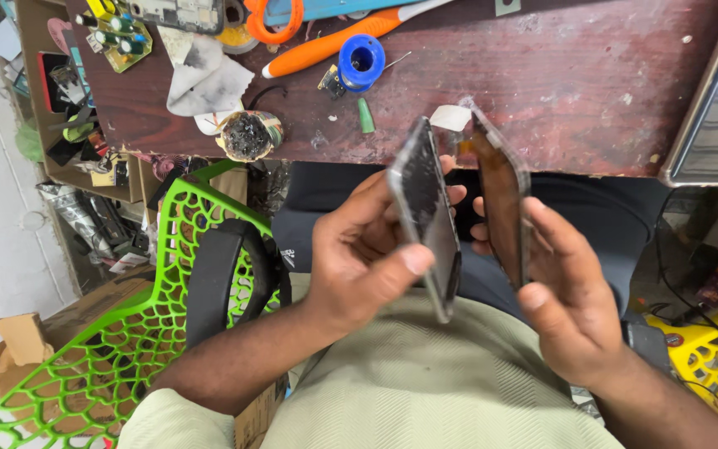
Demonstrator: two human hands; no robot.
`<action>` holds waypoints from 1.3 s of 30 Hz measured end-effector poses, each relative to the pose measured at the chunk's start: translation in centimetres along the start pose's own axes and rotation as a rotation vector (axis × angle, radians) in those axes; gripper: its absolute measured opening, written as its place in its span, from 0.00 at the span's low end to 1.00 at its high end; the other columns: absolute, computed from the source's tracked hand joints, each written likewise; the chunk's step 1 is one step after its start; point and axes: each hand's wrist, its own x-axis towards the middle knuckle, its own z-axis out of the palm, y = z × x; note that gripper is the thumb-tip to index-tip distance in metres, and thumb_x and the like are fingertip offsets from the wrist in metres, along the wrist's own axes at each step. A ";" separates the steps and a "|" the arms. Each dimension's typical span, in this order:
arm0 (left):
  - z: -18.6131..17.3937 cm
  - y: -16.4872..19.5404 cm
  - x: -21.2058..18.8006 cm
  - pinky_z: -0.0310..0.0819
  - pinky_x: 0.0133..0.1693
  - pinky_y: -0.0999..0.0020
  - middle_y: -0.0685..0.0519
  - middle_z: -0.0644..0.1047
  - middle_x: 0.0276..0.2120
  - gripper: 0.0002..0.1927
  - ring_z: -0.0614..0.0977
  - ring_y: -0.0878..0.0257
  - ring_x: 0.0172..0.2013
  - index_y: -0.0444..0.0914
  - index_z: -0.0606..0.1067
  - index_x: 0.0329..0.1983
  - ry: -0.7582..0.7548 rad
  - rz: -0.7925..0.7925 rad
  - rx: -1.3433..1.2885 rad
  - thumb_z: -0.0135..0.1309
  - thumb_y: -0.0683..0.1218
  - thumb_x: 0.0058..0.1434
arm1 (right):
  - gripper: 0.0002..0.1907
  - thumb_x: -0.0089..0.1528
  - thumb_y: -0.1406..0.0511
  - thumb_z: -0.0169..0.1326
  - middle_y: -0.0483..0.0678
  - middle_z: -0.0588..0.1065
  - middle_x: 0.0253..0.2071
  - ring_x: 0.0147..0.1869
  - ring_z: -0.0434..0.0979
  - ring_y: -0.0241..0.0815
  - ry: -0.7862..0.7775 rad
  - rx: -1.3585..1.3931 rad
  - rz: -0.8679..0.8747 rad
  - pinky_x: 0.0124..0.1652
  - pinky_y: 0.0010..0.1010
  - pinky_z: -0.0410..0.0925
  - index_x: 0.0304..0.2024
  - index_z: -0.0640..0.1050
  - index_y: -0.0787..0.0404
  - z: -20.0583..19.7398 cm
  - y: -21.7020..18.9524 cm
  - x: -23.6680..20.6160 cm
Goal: The person assembles a smartphone by placing the motherboard into the phone frame, then attaching the screen assembly. They handle the frame, motherboard, and screen, aligning and pressing components together by hand.
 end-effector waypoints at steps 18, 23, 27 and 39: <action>1.9 2.5 5.6 0.76 0.60 0.60 0.43 0.74 0.60 0.45 0.81 0.54 0.59 0.38 0.55 0.75 0.096 0.135 1.018 0.66 0.41 0.57 | 0.34 0.71 0.51 0.31 0.70 0.73 0.56 0.50 0.80 0.63 0.427 0.328 0.151 0.42 0.51 0.76 0.71 0.61 0.65 -1.3 -1.6 2.3; 3.4 3.2 7.2 0.77 0.51 0.56 0.42 0.73 0.57 0.59 0.80 0.46 0.54 0.42 0.52 0.77 0.003 0.173 1.303 0.71 0.47 0.45 | 0.36 0.72 0.48 0.28 0.70 0.73 0.57 0.49 0.80 0.63 0.365 0.323 0.087 0.43 0.51 0.77 0.73 0.60 0.65 -1.3 -1.6 2.1; 4.5 2.5 7.9 0.77 0.44 0.53 0.43 0.69 0.47 0.56 0.80 0.45 0.42 0.44 0.53 0.77 0.004 0.049 1.435 0.70 0.47 0.45 | 0.38 0.72 0.45 0.28 0.71 0.73 0.58 0.50 0.80 0.64 0.334 0.342 0.087 0.44 0.52 0.77 0.74 0.58 0.65 -1.1 -1.8 1.7; 4.6 1.1 8.9 0.74 0.51 0.53 0.41 0.67 0.50 0.53 0.76 0.44 0.50 0.29 0.53 0.76 0.019 0.171 1.600 0.69 0.49 0.54 | 0.41 0.70 0.42 0.26 0.66 0.70 0.63 0.54 0.78 0.65 0.330 0.359 0.123 0.44 0.54 0.76 0.75 0.56 0.63 -0.8 -2.3 1.7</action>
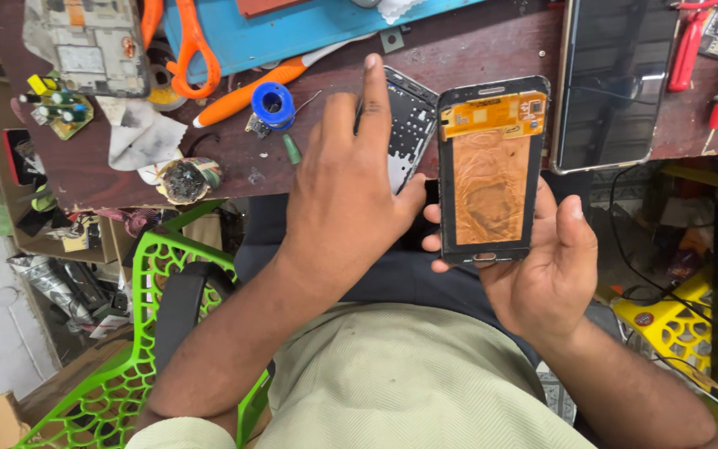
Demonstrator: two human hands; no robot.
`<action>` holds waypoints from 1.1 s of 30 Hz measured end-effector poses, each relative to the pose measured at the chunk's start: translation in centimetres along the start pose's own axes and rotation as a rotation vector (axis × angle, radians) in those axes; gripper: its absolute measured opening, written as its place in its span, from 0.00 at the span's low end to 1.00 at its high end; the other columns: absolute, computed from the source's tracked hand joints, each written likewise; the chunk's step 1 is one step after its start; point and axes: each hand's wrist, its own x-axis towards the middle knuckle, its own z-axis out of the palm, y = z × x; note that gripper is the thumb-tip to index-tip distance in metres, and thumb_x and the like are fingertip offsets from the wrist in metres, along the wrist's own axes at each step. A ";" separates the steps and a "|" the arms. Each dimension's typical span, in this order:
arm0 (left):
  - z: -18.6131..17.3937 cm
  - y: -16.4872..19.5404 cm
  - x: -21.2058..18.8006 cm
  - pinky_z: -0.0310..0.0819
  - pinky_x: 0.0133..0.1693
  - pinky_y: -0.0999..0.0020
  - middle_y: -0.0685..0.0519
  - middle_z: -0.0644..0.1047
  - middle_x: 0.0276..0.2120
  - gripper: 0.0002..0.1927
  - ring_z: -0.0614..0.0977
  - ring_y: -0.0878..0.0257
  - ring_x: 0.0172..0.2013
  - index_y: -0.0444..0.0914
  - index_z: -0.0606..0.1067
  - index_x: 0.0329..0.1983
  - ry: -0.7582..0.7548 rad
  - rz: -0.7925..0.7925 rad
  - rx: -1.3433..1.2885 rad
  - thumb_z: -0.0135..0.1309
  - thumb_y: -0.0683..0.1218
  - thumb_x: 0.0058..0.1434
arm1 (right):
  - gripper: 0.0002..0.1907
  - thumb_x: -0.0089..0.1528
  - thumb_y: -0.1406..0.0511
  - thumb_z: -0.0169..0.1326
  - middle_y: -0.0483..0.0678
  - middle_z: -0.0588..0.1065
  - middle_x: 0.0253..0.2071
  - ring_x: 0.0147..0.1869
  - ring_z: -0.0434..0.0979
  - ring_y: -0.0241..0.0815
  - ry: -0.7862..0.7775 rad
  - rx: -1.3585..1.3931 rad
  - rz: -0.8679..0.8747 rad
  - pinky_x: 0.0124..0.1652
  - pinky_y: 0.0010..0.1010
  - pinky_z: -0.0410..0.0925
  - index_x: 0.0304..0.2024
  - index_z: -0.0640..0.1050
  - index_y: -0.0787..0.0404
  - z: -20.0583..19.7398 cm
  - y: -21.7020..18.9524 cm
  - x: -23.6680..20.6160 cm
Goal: The person assembles a smartphone by placing the motherboard into the phone frame, then attaching the screen assembly. They handle the frame, motherboard, and screen, aligning and pressing components together by hand.
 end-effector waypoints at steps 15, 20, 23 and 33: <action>-1.5 0.1 0.7 0.70 0.51 0.54 0.43 0.69 0.51 0.49 0.72 0.46 0.50 0.27 0.67 0.67 -0.025 0.031 0.191 0.73 0.55 0.47 | 0.38 0.71 0.46 0.28 0.68 0.68 0.65 0.56 0.77 0.66 -0.025 0.001 0.000 0.45 0.55 0.76 0.74 0.56 0.64 -0.4 0.1 0.2; -1.6 -0.1 0.7 0.71 0.52 0.54 0.40 0.69 0.54 0.47 0.72 0.46 0.51 0.27 0.67 0.65 -0.008 0.034 0.158 0.73 0.53 0.46 | 0.32 0.70 0.56 0.41 0.67 0.68 0.64 0.56 0.77 0.66 -0.039 -0.024 -0.011 0.44 0.54 0.76 0.72 0.56 0.64 -0.5 0.1 0.2; -2.0 0.2 -0.3 0.70 0.55 0.54 0.41 0.70 0.56 0.42 0.72 0.45 0.54 0.28 0.69 0.64 0.061 0.130 0.198 0.72 0.51 0.50 | 0.31 0.70 0.56 0.40 0.67 0.68 0.65 0.58 0.78 0.66 -0.006 0.008 -0.012 0.44 0.55 0.77 0.70 0.56 0.67 -0.6 0.3 0.1; -0.8 1.3 -5.1 0.81 0.38 0.71 0.49 0.78 0.40 0.13 0.82 0.64 0.37 0.31 0.78 0.49 0.002 -0.033 -0.818 0.64 0.42 0.65 | 0.28 0.71 0.59 0.43 0.68 0.74 0.56 0.59 0.76 0.58 -0.043 0.075 0.035 0.59 0.49 0.69 0.63 0.68 0.80 -2.6 2.0 -0.8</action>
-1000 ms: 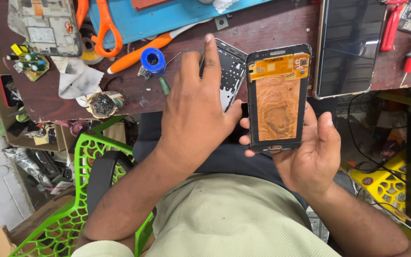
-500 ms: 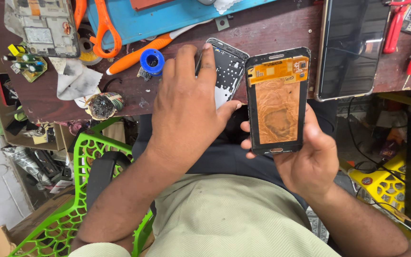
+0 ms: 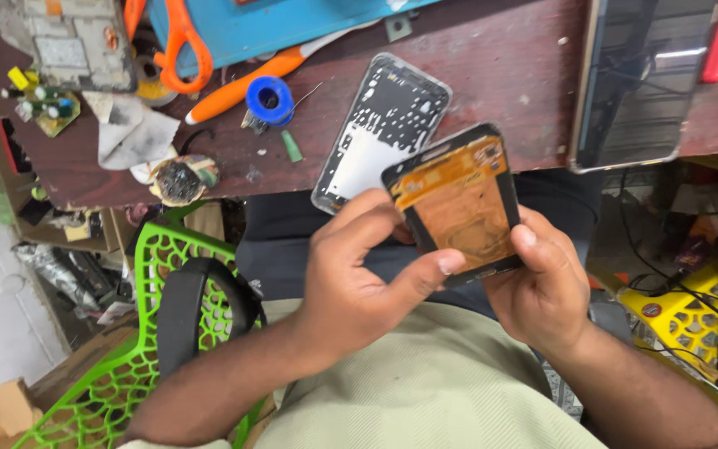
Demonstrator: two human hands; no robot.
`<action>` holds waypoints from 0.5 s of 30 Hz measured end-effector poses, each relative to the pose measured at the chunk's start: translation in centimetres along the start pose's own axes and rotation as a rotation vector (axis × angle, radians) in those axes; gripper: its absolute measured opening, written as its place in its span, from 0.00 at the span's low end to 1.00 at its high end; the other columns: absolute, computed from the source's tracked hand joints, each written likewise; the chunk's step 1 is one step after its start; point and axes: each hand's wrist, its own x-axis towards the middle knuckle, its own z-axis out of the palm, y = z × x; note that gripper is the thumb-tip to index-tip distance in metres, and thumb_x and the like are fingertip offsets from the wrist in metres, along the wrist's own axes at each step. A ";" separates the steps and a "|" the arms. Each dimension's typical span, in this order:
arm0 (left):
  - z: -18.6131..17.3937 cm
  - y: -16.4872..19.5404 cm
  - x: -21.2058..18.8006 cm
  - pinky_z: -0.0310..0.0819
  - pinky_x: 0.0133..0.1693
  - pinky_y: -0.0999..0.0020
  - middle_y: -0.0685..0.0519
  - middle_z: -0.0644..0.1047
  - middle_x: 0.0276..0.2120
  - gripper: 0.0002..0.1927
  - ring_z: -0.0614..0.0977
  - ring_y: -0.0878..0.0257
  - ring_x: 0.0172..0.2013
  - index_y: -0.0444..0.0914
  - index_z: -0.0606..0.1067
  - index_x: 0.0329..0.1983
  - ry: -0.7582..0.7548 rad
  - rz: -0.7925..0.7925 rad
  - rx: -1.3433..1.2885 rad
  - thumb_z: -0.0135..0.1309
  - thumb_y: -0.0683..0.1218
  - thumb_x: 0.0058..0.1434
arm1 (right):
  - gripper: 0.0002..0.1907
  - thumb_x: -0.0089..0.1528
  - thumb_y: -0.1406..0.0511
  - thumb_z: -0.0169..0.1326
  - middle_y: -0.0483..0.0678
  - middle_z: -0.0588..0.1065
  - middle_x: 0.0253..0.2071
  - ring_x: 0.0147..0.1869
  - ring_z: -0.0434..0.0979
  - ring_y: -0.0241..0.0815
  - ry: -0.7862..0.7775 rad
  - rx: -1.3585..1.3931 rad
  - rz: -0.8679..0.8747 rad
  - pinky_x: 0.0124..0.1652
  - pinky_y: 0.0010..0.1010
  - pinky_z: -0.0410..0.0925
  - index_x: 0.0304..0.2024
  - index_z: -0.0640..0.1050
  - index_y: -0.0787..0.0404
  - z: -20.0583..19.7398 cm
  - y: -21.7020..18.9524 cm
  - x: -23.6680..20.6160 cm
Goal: The person assembles a smartphone by placing the motherboard into the phone frame, then attaching the screen assembly. They handle the frame, motherboard, and screen, aligning and pressing components together by hand.
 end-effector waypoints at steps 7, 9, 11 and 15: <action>0.0 -1.2 -1.0 0.84 0.31 0.77 0.51 0.81 0.42 0.09 0.85 0.70 0.34 0.33 0.81 0.47 -0.009 -0.194 -0.212 0.61 0.42 0.67 | 0.28 0.72 0.59 0.44 0.68 0.75 0.54 0.57 0.77 0.59 -0.061 0.021 0.097 0.58 0.50 0.70 0.60 0.70 0.82 -0.7 1.2 -0.6; -0.2 -1.1 -1.0 0.82 0.30 0.77 0.52 0.82 0.39 0.08 0.85 0.71 0.31 0.33 0.81 0.46 -0.015 -0.213 -0.191 0.61 0.42 0.66 | 0.28 0.72 0.59 0.43 0.68 0.75 0.54 0.56 0.77 0.59 -0.067 0.010 0.099 0.59 0.49 0.69 0.60 0.70 0.82 -0.7 1.2 -0.7; -0.5 -1.0 -0.9 0.80 0.30 0.77 0.53 0.83 0.35 0.08 0.84 0.71 0.29 0.34 0.82 0.45 -0.010 -0.186 -0.118 0.62 0.42 0.66 | 0.29 0.72 0.58 0.43 0.68 0.75 0.54 0.56 0.78 0.59 -0.064 -0.009 0.100 0.59 0.49 0.69 0.60 0.70 0.82 -0.6 1.3 -0.8; -1.0 -0.8 -0.9 0.80 0.42 0.76 0.52 0.84 0.39 0.08 0.86 0.70 0.38 0.34 0.82 0.48 -0.003 -0.096 -0.091 0.62 0.42 0.68 | 0.31 0.72 0.57 0.40 0.69 0.74 0.58 0.62 0.75 0.58 -0.028 0.029 0.108 0.64 0.46 0.66 0.62 0.69 0.82 -0.4 1.7 -0.7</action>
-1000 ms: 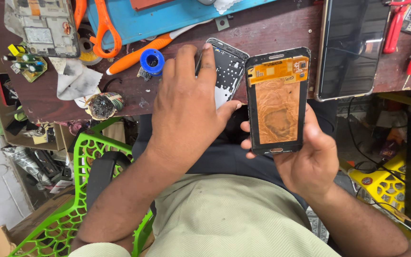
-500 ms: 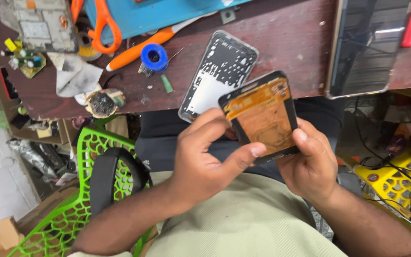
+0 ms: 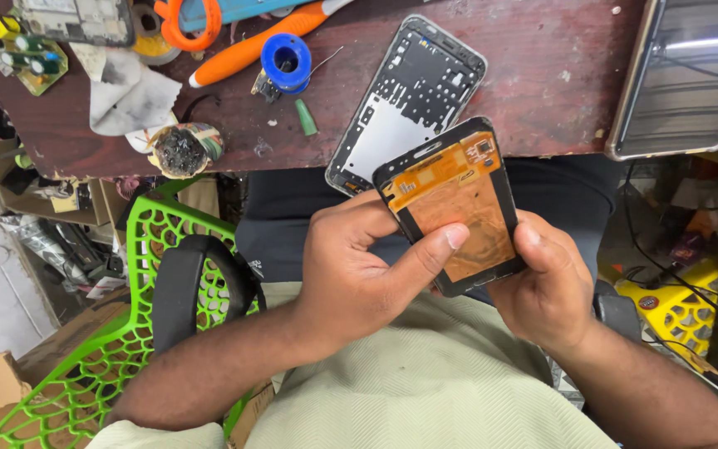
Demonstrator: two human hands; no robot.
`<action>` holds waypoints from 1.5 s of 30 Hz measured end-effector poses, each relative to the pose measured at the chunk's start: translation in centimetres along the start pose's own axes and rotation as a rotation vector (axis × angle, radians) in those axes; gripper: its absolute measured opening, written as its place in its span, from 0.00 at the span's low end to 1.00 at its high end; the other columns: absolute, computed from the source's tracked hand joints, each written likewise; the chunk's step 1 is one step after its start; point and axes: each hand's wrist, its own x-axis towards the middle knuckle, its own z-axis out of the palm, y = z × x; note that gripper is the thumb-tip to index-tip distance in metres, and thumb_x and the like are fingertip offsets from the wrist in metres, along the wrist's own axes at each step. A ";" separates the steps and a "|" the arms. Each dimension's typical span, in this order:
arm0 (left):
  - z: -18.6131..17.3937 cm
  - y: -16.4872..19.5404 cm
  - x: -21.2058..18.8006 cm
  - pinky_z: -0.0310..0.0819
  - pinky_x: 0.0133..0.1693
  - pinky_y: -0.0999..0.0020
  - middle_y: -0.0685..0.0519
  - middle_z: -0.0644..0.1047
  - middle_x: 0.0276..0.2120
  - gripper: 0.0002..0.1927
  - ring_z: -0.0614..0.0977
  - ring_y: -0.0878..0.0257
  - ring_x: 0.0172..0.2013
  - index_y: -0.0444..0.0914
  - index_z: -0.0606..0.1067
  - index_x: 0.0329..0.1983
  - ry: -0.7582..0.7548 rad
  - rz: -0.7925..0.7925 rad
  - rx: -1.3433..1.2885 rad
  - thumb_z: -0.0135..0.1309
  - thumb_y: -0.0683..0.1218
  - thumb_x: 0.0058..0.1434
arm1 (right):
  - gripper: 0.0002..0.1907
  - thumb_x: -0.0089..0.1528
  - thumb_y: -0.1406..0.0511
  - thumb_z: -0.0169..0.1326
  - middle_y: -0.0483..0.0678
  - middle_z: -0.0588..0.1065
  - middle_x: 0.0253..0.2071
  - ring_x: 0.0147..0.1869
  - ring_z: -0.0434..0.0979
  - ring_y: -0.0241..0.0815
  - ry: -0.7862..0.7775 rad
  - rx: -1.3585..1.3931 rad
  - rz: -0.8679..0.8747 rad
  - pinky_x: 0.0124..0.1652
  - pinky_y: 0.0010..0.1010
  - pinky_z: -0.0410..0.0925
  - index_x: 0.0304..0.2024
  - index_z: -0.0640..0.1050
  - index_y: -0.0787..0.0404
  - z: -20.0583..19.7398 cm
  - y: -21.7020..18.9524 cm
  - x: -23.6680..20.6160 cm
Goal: The person assembles a smartphone by placing the motherboard into the phone frame, then attaching the screen assembly. They handle the frame, motherboard, and screen, aligning and pressing components together by hand.
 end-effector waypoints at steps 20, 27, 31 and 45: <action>-0.8 1.5 -1.2 0.81 0.44 0.76 0.49 0.85 0.41 0.06 0.87 0.69 0.40 0.33 0.81 0.47 -0.049 0.053 0.010 0.61 0.39 0.68 | 0.07 0.72 0.75 0.56 0.62 0.78 0.51 0.53 0.79 0.45 -0.011 -0.243 -0.226 0.56 0.31 0.71 0.47 0.78 0.79 -1.2 -1.1 -1.3; -1.1 1.3 -0.9 0.79 0.38 0.80 0.52 0.85 0.38 0.07 0.85 0.74 0.35 0.34 0.81 0.48 -0.077 -0.007 0.039 0.63 0.41 0.70 | 0.10 0.72 0.74 0.53 0.64 0.78 0.49 0.45 0.77 0.42 0.074 -0.236 -0.174 0.42 0.25 0.69 0.48 0.79 0.82 -1.0 -1.7 -1.5; -1.2 1.3 -0.7 0.76 0.33 0.81 0.53 0.84 0.35 0.08 0.82 0.76 0.31 0.34 0.82 0.49 -0.076 -0.056 0.001 0.62 0.42 0.70 | 0.12 0.68 0.70 0.52 0.62 0.78 0.47 0.46 0.79 0.45 0.069 -0.170 -0.130 0.46 0.29 0.71 0.46 0.78 0.79 -0.5 -2.0 -1.1; -1.3 0.1 -0.3 0.74 0.36 0.79 0.56 0.82 0.33 0.09 0.78 0.77 0.33 0.32 0.82 0.47 -0.125 -0.191 -0.142 0.61 0.43 0.70 | 0.06 0.70 0.75 0.55 0.60 0.79 0.49 0.52 0.79 0.43 0.008 -0.321 -0.177 0.54 0.30 0.71 0.45 0.78 0.78 -1.7 -1.6 -1.1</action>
